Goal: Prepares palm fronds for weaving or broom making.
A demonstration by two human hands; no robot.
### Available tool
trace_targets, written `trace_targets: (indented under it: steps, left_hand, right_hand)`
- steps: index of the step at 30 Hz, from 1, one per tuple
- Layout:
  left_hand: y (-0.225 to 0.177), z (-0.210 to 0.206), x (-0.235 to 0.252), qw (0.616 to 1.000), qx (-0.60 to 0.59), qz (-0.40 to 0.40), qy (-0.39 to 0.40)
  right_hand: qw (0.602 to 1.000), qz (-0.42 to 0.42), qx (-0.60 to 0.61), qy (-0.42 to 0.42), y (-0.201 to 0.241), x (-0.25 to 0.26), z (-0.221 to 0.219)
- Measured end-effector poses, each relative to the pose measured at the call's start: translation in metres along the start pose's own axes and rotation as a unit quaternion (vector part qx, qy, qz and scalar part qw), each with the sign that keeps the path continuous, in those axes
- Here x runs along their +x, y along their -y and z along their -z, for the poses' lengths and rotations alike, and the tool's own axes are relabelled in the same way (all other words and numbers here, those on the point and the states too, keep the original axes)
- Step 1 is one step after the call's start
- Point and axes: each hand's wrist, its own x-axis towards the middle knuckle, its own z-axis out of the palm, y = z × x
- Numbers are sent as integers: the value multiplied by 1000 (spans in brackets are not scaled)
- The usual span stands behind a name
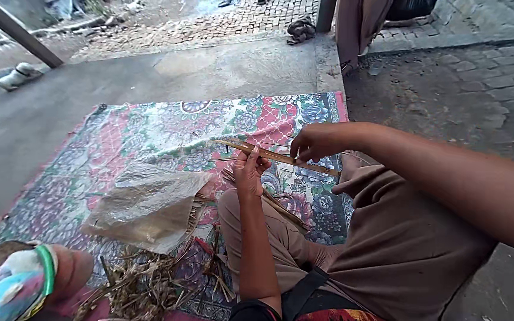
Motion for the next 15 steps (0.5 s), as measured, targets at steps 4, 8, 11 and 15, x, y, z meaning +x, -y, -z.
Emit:
trace_targets:
  steps: [4,8,11,15]
  left_hand:
    - [4,2,-1,1000,-22,-8,16]
    - [6,22,7,998,51,24,13]
    - [12,52,31,986,136,49,-86]
    - [31,91,46,936,305,160,-80]
  right_hand:
    - [999,-15,35,4,5,2,-5]
    - [994,8,69,-89,-10,-8,5]
    - [978,4,144,-153,-16,-24,25]
    - [926,29,294,-234,-7,-46,50]
